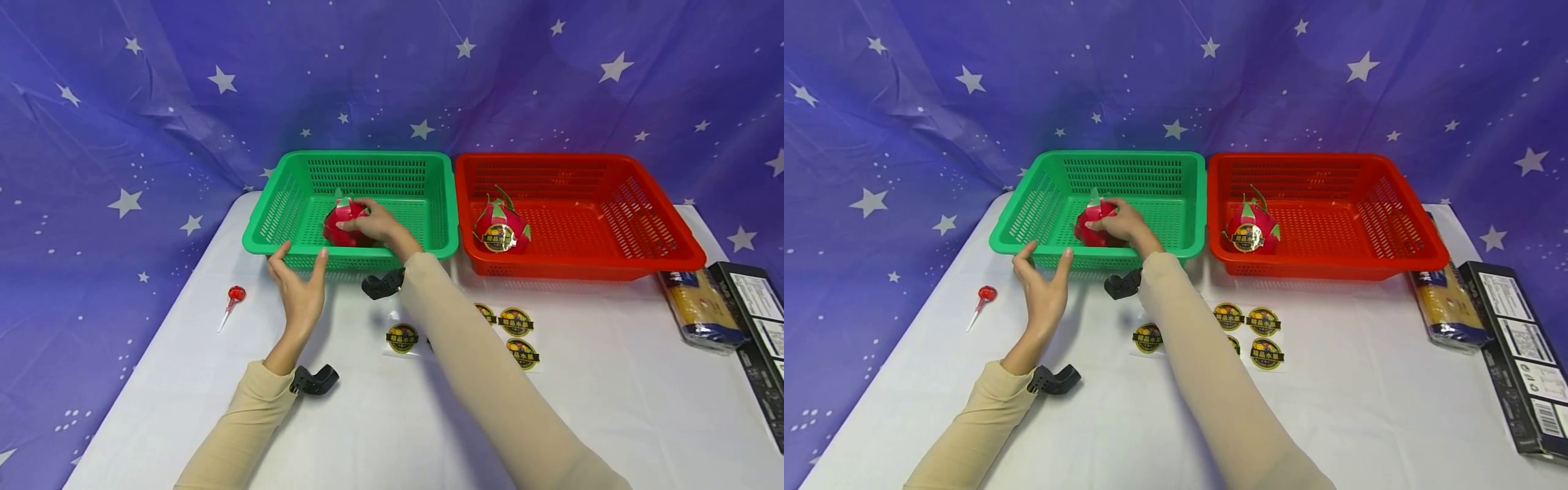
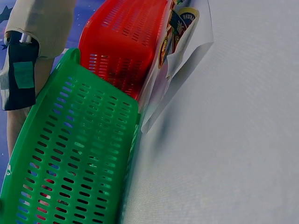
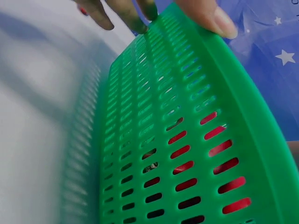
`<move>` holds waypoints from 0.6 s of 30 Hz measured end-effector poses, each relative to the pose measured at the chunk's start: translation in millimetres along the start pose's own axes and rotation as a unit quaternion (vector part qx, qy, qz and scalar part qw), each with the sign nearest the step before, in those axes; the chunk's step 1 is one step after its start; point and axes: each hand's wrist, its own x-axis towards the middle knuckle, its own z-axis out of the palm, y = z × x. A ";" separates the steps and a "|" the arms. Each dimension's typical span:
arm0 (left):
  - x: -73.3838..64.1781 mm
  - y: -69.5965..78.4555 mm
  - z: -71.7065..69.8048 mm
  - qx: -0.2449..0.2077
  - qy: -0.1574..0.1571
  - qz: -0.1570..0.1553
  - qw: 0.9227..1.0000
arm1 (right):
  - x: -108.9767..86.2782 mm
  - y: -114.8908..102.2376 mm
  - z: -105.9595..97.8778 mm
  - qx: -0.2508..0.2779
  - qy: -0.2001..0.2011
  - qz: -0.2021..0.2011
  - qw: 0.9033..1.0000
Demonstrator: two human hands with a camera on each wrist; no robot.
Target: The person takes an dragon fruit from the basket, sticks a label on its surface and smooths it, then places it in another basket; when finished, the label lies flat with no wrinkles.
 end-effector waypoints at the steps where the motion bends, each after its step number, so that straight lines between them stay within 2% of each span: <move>1: -0.1 -0.1 0.0 0.000 0.000 0.000 1.000 | -0.2 -0.1 0.0 0.007 0.003 0.005 1.000; 11: -1.4 -0.6 -0.8 0.000 0.001 0.000 1.000 | -2.9 -0.8 -3.4 0.096 0.030 0.031 0.994; 18: -0.4 -0.2 -0.6 0.000 0.002 0.005 1.000 | -6.7 -5.0 -7.6 0.157 0.042 0.010 0.987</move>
